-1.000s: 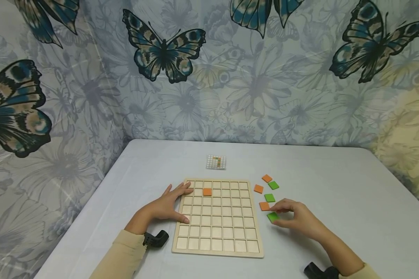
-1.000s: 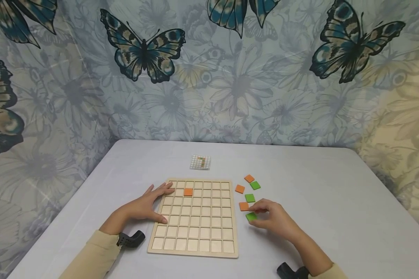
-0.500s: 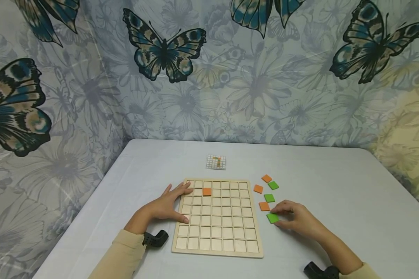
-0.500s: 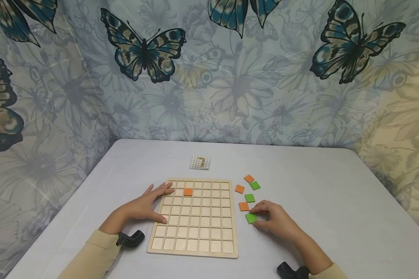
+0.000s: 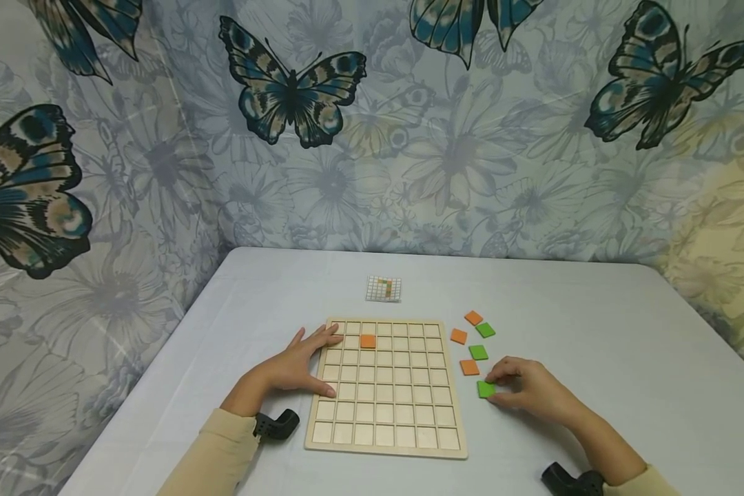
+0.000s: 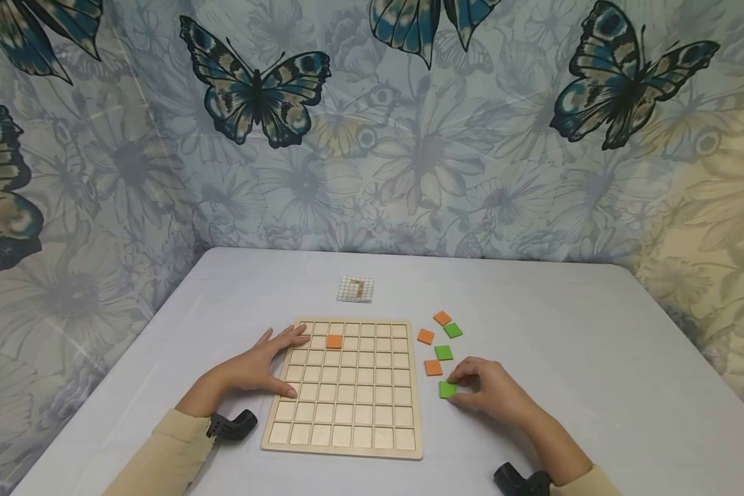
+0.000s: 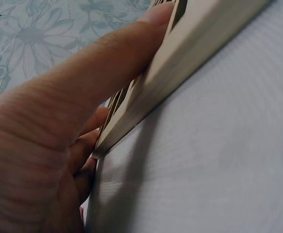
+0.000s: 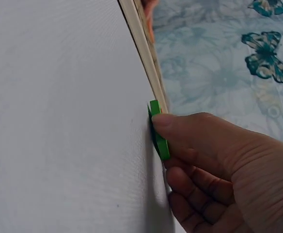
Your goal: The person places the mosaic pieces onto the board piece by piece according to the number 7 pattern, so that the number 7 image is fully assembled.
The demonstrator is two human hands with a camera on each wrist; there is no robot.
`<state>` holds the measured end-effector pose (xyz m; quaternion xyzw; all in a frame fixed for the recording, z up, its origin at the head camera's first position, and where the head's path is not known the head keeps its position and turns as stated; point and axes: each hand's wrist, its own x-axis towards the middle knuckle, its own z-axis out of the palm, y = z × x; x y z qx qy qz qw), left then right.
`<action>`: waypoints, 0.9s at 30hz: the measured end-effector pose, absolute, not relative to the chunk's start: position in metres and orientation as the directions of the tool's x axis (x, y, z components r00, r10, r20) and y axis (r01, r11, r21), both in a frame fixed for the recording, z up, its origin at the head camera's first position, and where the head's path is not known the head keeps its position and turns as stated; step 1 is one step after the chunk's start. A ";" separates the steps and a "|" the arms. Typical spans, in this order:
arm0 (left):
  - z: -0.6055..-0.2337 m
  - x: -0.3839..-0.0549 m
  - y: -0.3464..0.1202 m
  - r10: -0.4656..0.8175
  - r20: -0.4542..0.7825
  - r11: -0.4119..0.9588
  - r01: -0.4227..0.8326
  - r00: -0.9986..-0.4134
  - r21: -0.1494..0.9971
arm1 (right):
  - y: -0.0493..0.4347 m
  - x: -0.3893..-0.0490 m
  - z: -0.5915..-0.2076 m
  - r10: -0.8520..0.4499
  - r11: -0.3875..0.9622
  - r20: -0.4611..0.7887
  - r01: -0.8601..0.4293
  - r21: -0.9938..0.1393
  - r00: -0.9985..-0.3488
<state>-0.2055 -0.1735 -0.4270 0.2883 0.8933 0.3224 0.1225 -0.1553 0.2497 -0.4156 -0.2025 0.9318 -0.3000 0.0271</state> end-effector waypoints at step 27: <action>-0.430 -0.206 -0.174 0.592 -0.027 0.634 0.445 -0.805 0.633 | 0.224 -0.170 -0.398 -0.446 0.683 0.154 -0.446 -0.578 -0.882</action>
